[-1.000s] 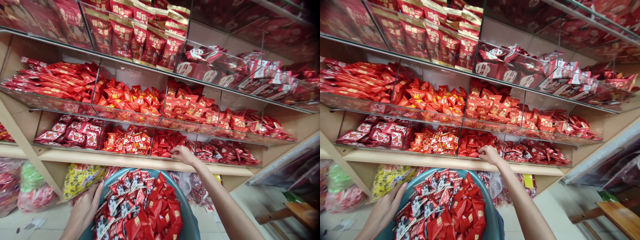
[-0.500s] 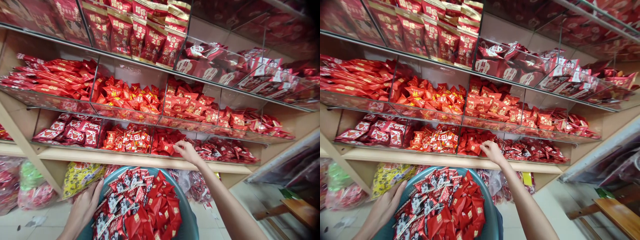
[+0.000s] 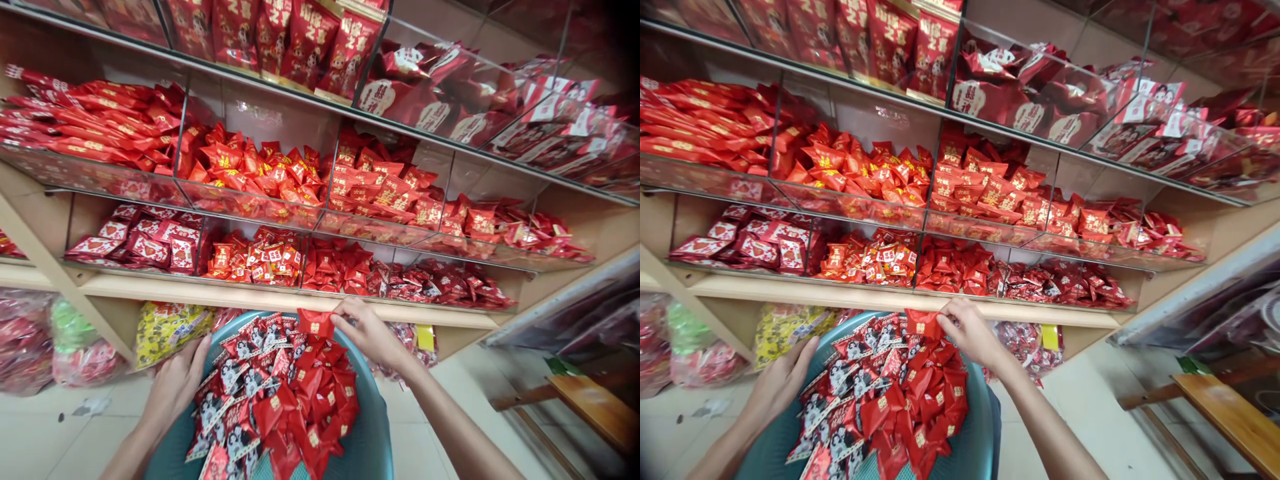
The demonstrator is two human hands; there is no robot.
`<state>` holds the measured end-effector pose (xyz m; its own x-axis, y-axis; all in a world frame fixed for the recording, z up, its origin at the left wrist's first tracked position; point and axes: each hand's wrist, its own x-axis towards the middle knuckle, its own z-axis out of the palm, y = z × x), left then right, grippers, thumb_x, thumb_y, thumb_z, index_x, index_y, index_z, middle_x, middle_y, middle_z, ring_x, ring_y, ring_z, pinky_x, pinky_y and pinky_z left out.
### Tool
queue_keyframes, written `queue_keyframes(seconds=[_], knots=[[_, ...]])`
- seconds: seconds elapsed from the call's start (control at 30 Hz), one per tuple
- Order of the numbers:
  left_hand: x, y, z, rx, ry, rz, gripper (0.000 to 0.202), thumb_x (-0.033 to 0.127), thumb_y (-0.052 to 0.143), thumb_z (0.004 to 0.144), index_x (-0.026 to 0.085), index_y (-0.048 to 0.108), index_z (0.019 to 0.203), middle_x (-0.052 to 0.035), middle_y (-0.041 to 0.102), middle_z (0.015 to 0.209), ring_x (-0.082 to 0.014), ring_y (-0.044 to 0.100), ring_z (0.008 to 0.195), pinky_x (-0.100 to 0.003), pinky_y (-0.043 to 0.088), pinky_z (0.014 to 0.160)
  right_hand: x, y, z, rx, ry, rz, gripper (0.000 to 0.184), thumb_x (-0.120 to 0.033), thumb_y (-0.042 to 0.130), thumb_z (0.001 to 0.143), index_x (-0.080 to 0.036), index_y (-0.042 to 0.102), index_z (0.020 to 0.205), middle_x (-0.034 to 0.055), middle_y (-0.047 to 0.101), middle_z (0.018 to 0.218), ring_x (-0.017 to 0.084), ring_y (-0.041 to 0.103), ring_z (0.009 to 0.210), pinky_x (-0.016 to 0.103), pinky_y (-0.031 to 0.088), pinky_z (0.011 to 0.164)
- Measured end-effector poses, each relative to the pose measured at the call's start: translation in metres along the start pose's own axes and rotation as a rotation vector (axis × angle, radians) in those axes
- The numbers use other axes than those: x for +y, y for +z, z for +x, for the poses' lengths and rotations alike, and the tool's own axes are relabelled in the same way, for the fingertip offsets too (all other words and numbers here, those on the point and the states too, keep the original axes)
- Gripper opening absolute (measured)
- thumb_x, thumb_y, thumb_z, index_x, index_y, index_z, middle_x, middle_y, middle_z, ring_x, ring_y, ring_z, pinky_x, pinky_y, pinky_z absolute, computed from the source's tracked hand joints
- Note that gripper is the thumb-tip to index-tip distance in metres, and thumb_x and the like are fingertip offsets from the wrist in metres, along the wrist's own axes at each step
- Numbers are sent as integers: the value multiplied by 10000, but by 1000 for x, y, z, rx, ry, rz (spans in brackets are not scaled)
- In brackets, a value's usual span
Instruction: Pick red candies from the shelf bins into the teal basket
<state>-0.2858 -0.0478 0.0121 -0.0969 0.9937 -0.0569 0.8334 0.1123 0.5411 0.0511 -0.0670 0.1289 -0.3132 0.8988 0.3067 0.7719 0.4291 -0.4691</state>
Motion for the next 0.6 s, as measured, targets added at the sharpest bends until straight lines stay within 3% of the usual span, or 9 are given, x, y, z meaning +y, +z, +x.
queue_keyframes(seconds=[0.17,0.37,0.6], knots=[[0,0,-1,-1,14,6,532,536,193,877,229,568,1093,-90,670,1038,-290,598,1015,-348,443,835,-9,16,-12,-188,-39,-96,211,-263,409,921,-192,533,766,20,557,801,161,488,808,285,368,746],[3,-2,-2,-10,0,-8,515,530,197,878,231,565,1081,-90,657,1073,-294,581,1046,-355,436,847,-20,31,-16,-426,-85,-169,225,-205,385,908,-191,477,703,8,540,735,145,485,725,267,364,692],[2,-1,-2,0,-5,-6,526,543,188,874,234,559,1082,-84,655,1079,-313,551,1095,-381,429,879,-31,56,-5,-576,-69,-330,220,-173,407,869,-169,554,704,66,636,786,190,552,772,321,349,698]])
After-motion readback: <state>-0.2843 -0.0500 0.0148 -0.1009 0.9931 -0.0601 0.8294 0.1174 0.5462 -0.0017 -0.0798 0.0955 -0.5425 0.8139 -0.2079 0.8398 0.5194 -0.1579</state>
